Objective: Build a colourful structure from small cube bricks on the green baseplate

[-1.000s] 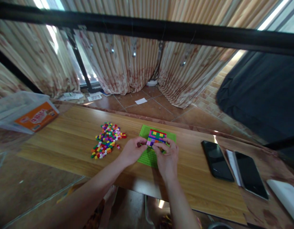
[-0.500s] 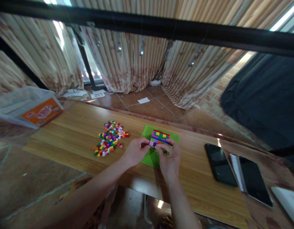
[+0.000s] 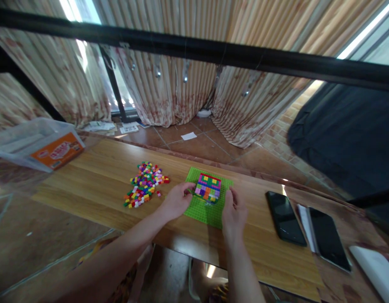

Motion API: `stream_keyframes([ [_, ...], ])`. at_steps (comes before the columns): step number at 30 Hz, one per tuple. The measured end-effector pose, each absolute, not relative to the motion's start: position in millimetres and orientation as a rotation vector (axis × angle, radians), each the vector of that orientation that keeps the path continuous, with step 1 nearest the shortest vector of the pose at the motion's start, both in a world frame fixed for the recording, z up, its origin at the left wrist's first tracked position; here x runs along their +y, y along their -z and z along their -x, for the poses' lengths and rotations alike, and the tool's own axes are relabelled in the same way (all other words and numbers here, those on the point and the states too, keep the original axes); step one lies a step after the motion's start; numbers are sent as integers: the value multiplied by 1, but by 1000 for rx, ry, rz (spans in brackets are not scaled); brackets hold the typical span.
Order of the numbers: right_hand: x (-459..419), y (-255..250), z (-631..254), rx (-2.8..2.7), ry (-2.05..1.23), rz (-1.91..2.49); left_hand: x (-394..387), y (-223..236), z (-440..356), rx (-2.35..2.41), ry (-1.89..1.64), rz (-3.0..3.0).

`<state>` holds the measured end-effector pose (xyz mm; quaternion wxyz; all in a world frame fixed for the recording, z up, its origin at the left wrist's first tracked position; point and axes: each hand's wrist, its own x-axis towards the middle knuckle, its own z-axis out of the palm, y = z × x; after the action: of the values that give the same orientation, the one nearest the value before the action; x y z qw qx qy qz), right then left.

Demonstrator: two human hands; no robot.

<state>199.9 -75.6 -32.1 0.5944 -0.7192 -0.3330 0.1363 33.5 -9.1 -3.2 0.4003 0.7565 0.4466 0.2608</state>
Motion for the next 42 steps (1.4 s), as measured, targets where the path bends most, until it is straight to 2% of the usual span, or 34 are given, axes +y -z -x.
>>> stream_keyframes([
  [4, -71, 40, -198, -846, -472, 1718, -14, 2, -37, 1158, -612, -1968],
  [18, -81, 30, -184, -977, -418, 1906, -25, 3, -27, 1305, -491, -2310],
  [29, -80, 28, -183, -1026, -377, 1941, -20, 16, -24, 1233, -607, -2291],
  [33, -80, 29, -187, -1041, -390, 1989, -20, 18, -23, 1196, -546, -2326],
  [39, -81, 20, -189, -991, -212, 2154, -18, 19, -16, 1132, -511, -2370],
  [42, -82, 9, -176, -925, -20, 2035, -17, 12, -11, 1152, -554, -2350],
])
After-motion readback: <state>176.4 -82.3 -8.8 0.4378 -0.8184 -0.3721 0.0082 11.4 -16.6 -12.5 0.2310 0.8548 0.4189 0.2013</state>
